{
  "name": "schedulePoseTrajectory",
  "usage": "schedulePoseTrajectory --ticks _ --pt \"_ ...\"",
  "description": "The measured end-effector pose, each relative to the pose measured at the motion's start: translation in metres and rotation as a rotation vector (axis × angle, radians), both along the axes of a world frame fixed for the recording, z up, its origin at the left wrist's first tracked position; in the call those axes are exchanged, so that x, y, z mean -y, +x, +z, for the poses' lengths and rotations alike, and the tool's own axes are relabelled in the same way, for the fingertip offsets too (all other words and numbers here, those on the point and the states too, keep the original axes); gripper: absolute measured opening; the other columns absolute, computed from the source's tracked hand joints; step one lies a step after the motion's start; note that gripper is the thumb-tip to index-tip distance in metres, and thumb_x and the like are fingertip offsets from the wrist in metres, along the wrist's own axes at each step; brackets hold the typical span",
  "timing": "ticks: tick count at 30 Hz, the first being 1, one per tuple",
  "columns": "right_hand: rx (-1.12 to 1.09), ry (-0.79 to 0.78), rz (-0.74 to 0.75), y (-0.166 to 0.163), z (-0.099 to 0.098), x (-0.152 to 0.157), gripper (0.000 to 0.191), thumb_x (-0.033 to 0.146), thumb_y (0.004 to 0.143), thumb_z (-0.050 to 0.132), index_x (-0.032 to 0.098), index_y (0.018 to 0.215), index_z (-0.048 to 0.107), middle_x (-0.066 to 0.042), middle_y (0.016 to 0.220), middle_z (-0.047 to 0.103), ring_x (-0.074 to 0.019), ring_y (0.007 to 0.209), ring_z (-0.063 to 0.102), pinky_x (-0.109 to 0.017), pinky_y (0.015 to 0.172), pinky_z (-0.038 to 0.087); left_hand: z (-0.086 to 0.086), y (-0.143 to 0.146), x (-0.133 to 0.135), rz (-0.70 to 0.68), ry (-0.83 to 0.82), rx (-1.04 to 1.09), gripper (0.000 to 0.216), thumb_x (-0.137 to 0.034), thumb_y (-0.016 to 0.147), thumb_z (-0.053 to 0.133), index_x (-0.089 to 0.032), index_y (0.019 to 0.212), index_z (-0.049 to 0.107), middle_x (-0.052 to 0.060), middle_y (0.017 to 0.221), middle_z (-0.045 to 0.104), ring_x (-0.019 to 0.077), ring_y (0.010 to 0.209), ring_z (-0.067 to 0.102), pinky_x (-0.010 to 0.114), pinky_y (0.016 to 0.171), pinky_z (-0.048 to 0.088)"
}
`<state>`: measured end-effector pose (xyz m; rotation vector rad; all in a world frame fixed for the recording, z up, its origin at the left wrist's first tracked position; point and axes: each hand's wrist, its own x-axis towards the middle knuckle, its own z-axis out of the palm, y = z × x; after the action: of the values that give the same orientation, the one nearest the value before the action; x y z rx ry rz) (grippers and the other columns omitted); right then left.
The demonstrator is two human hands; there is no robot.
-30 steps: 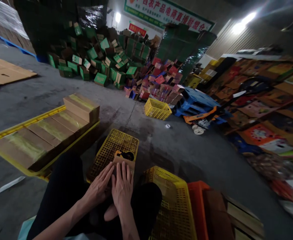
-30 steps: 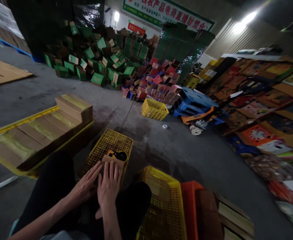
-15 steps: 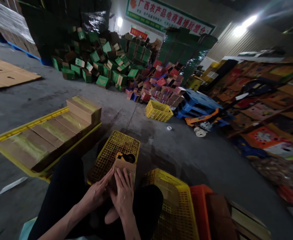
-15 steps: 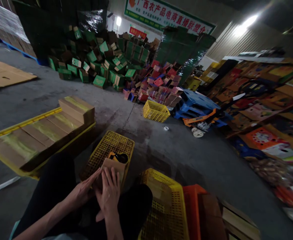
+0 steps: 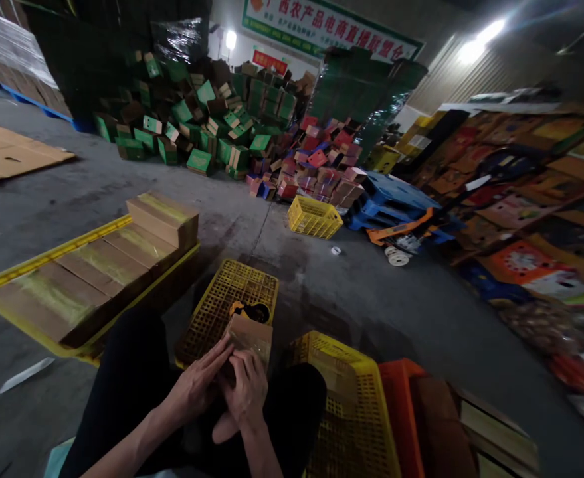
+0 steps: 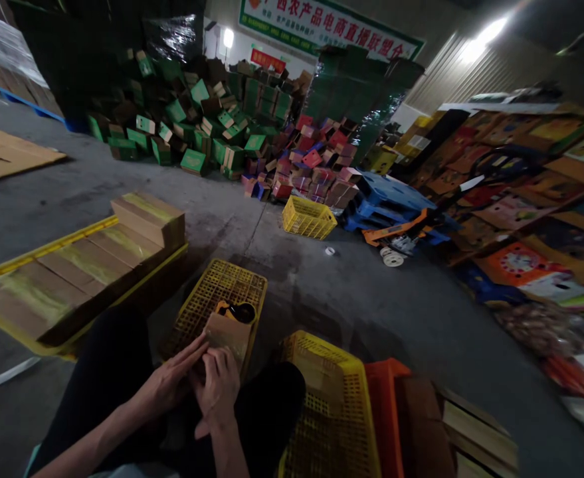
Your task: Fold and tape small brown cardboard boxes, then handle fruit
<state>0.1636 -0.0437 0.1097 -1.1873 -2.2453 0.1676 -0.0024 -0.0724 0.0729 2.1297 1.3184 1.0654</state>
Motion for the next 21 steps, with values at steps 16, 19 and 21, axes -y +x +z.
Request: schedulePoseTrajectory --ticks 16,19,21 --pt "-0.335 -0.176 -0.374 0.068 -0.011 0.003 0.036 0.041 0.099 0.053 0.02 0.127 0.063 -0.013 0.126 0.067 -0.0267 0.117 0.064 -0.043 0.1 0.052 0.019 -0.002 -0.005 0.06 0.015 -0.231 0.085 -0.059 0.092 0.058 -0.025 0.16 0.021 0.011 0.163 0.031 0.035 0.149 0.031 0.052 0.114 0.042" --pt "-0.475 -0.327 -0.43 0.05 -0.025 -0.005 0.062 0.049 0.092 0.063 0.017 0.143 0.05 -0.016 0.137 0.063 -0.029 0.123 0.063 -0.041 0.097 0.055 0.024 0.007 -0.008 -0.014 0.021 -0.289 0.091 -0.066 0.09 0.055 -0.024 0.161 0.016 0.013 0.165 0.026 0.035 0.15 0.028 0.056 0.118 0.032" --pt "-0.603 -0.454 -0.411 0.036 -0.032 -0.01 0.072 0.05 0.089 0.066 0.016 0.148 0.045 -0.015 0.137 0.063 -0.0283 0.121 0.065 -0.039 0.094 0.057 0.025 0.014 -0.011 -0.03 0.02 -0.312 0.096 -0.07 0.088 0.056 -0.023 0.161 0.015 0.014 0.165 0.025 0.0352 0.151 0.027 0.057 0.12 0.028"
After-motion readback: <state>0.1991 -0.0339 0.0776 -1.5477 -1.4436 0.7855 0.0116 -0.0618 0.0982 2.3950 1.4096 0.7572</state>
